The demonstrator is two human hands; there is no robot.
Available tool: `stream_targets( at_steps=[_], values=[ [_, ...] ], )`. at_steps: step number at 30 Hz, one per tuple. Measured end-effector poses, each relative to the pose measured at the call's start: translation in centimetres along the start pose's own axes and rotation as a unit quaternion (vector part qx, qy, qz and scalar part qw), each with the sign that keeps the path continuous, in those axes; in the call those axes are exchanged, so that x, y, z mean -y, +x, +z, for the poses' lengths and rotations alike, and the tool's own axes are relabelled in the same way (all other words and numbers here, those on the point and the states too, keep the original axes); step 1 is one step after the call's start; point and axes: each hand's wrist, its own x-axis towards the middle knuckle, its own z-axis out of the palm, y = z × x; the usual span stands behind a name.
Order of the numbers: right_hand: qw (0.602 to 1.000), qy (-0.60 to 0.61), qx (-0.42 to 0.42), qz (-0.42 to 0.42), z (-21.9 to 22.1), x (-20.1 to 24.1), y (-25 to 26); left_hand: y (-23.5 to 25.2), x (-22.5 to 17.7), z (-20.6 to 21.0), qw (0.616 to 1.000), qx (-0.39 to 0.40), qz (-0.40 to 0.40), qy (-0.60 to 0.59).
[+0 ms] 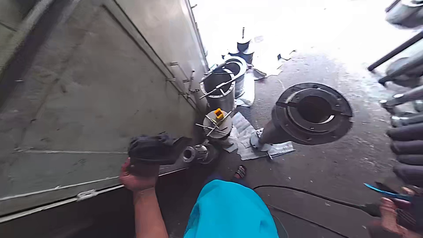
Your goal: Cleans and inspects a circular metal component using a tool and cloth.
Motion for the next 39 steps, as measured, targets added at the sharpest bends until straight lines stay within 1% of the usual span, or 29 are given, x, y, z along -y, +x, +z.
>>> stream_targets(
  at_steps=[2,4,6,8,9,10,12,13,15,17,18,20,22,24,26,27,28,29,30,31,32,33,34,35,37,39],
  values=[
    [0.997,-0.052,-0.040,-0.034,0.0,-1.2,0.6,1.0,1.9,3.1,0.999,0.001,0.005,-0.043],
    [0.998,-0.030,-0.028,-0.043,-0.2,-0.8,0.8,2.3,4.0,5.5,0.997,0.055,-0.024,-0.041],
    [0.998,0.020,0.035,-0.041,-0.8,-0.2,1.1,3.3,7.4,7.6,0.991,0.107,-0.085,-0.004],
    [0.992,0.031,0.124,-0.012,-0.6,-0.2,0.8,3.2,11.5,9.4,0.976,0.132,-0.172,0.000],
    [0.987,0.022,0.161,-0.008,-0.2,-0.5,0.4,2.8,13.5,10.0,0.966,0.130,-0.225,-0.018],
    [0.979,0.000,0.204,-0.023,0.6,-0.4,0.2,2.3,15.4,10.5,0.956,0.111,-0.270,-0.032],
    [0.954,-0.052,0.291,-0.056,2.3,0.4,0.1,1.5,19.2,11.0,0.943,0.073,-0.321,-0.055],
    [0.944,-0.078,0.315,-0.054,3.1,1.2,-0.1,1.3,20.9,11.0,0.935,0.056,-0.343,-0.064],
    [0.939,-0.113,0.323,-0.016,4.9,2.7,-0.6,1.4,24.0,10.8,0.913,0.035,-0.397,-0.093],
    [0.937,-0.127,0.324,0.040,7.0,4.2,-0.6,2.5,25.7,11.6,0.893,0.014,-0.434,-0.120],
    [0.931,-0.139,0.330,0.066,8.0,5.1,-0.4,3.4,26.2,12.3,0.887,0.020,-0.444,-0.121],
    [0.912,-0.188,0.346,0.115,9.7,6.9,0.7,5.9,26.9,14.3,0.878,0.058,-0.461,-0.112],
    [0.892,-0.229,0.353,0.166,11.4,8.4,1.6,8.3,28.2,16.2,0.875,0.120,-0.459,-0.096],
    [0.878,-0.260,0.345,0.206,12.6,9.9,2.4,9.1,30.3,17.8,0.870,0.199,-0.447,-0.063],
    [0.863,-0.296,0.335,0.235,14.0,11.8,3.3,8.9,33.0,19.2,0.851,0.314,-0.421,0.005],
    [0.850,-0.311,0.341,0.255,14.6,12.8,3.6,8.4,34.5,19.6,0.838,0.378,-0.391,0.053],
    [0.836,-0.320,0.352,0.274,15.1,13.7,4.1,7.8,36.1,19.8,0.816,0.462,-0.330,0.104],
    [0.825,-0.328,0.359,0.287,15.6,14.5,4.5,7.4,37.4,20.2,0.774,0.568,-0.235,0.153],
    [0.818,-0.337,0.362,0.295,16.2,15.1,5.0,6.9,38.6,20.7,0.721,0.654,-0.146,0.178],
    [0.811,-0.349,0.362,0.299,16.7,15.5,5.4,6.4,39.8,21.2,0.662,0.721,-0.079,0.188],
    [0.805,-0.358,0.362,0.304,17.2,15.7,5.8,5.8,40.7,21.3,0.605,0.769,-0.026,0.204],
    [0.797,-0.363,0.367,0.314,17.5,15.8,6.1,5.3,41.5,21.2,0.561,0.797,0.023,0.224],
    [0.790,-0.364,0.373,0.324,17.6,15.8,6.3,5.0,42.2,20.9,0.540,0.805,0.076,0.233],
    [0.785,-0.361,0.377,0.334,17.5,15.7,6.5,5.1,42.7,20.7,0.535,0.804,0.114,0.233],
    [0.781,-0.350,0.378,0.352,17.4,15.6,6.6,5.5,43.3,20.2,0.534,0.799,0.148,0.236],
    [0.779,-0.354,0.372,0.360,17.7,15.6,6.4,5.4,43.9,19.3,0.542,0.781,0.186,0.249]
  ],
)
